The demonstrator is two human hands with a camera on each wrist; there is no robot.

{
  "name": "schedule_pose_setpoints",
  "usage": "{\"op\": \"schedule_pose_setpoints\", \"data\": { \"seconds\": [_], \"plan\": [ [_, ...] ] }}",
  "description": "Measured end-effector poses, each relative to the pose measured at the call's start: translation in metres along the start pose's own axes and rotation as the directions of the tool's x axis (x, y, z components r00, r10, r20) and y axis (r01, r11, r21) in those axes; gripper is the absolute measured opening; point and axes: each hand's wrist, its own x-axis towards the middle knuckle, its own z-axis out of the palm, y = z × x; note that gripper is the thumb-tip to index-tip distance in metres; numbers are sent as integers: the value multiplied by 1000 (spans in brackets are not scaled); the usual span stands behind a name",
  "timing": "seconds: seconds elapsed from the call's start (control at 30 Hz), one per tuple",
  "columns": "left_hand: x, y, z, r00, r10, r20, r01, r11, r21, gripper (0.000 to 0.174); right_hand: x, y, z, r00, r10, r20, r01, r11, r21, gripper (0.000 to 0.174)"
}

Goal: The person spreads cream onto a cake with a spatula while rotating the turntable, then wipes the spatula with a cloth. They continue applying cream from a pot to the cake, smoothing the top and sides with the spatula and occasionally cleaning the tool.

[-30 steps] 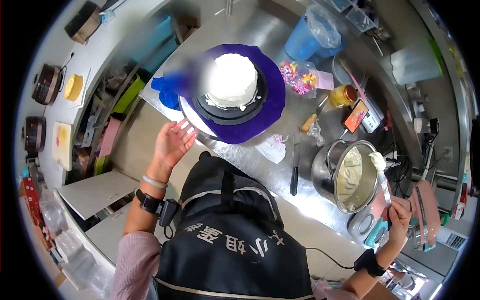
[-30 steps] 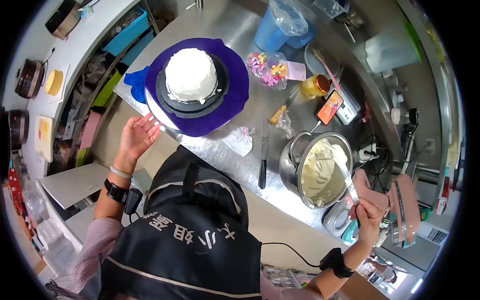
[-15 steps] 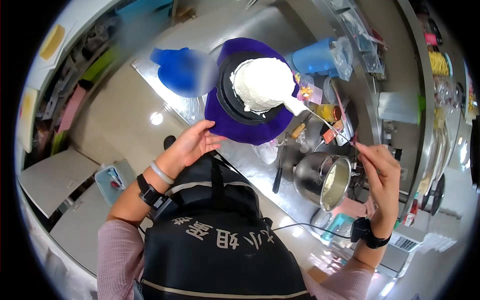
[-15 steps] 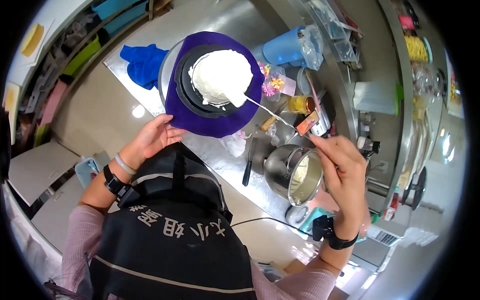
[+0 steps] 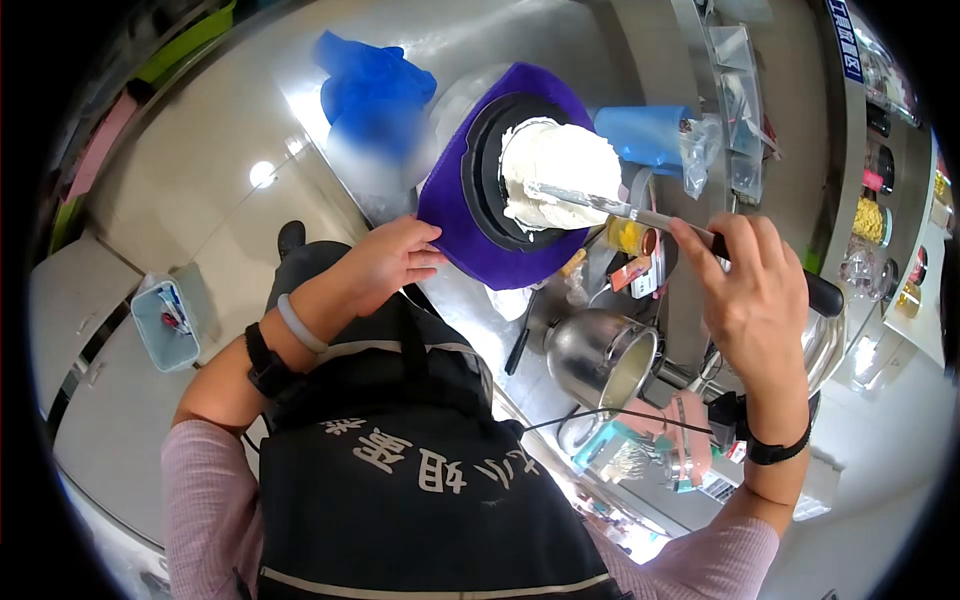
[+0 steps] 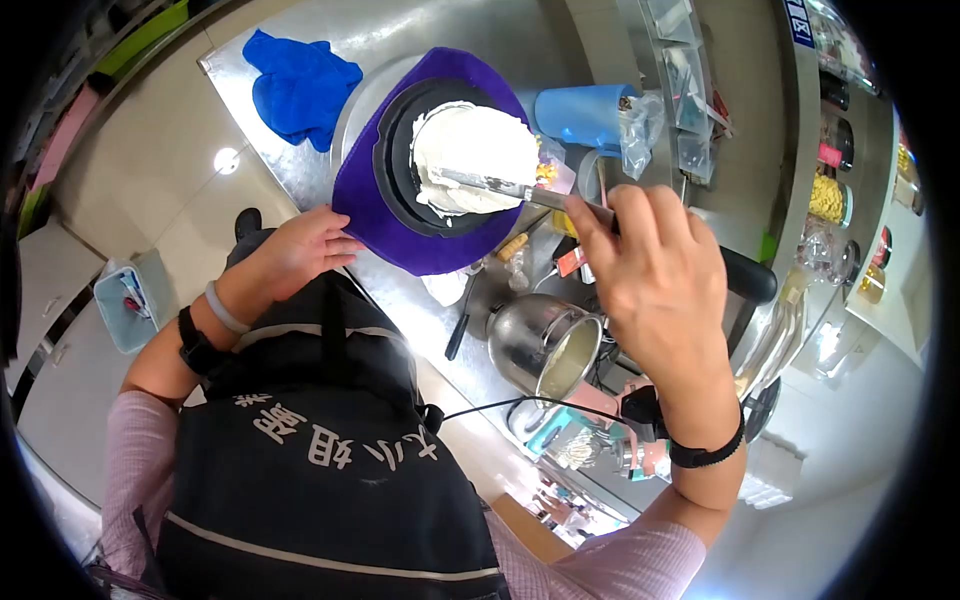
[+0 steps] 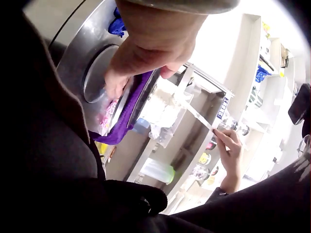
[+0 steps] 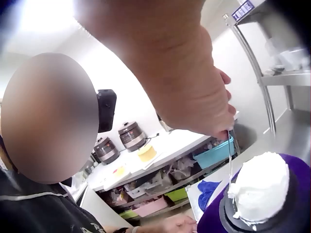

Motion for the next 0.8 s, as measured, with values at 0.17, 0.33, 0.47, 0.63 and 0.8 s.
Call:
{"op": "schedule_pose_setpoints", "data": {
  "seconds": [0.17, 0.33, 0.47, 0.63, 0.8],
  "plan": [
    [-3, 0, -1, 1000, 21, 1, -21, 1000, -10, 33, 21, -2, 4, 995, -84, 52, 87, 994, -72, 34],
    [-1, 5, -1, 1000, 19, -17, -18, 999, 31, 30, 35, -3, 11, 988, -77, 134, 88, 994, -72, 34],
    [-3, 14, 0, 999, 46, -20, -45, 998, 46, 29, 31, -13, -1, 974, -135, 182, 138, 990, -1, 33],
    [-1, 10, 1, 997, 56, -60, -51, 995, 88, 32, 39, -1, 6, 978, -190, 81, 199, 972, -124, 43],
    [0, 29, -9, 994, 107, 31, -108, 993, 55, 36, 29, -2, 2, 966, -170, 193, 183, 982, -54, 36]
  ]
}}
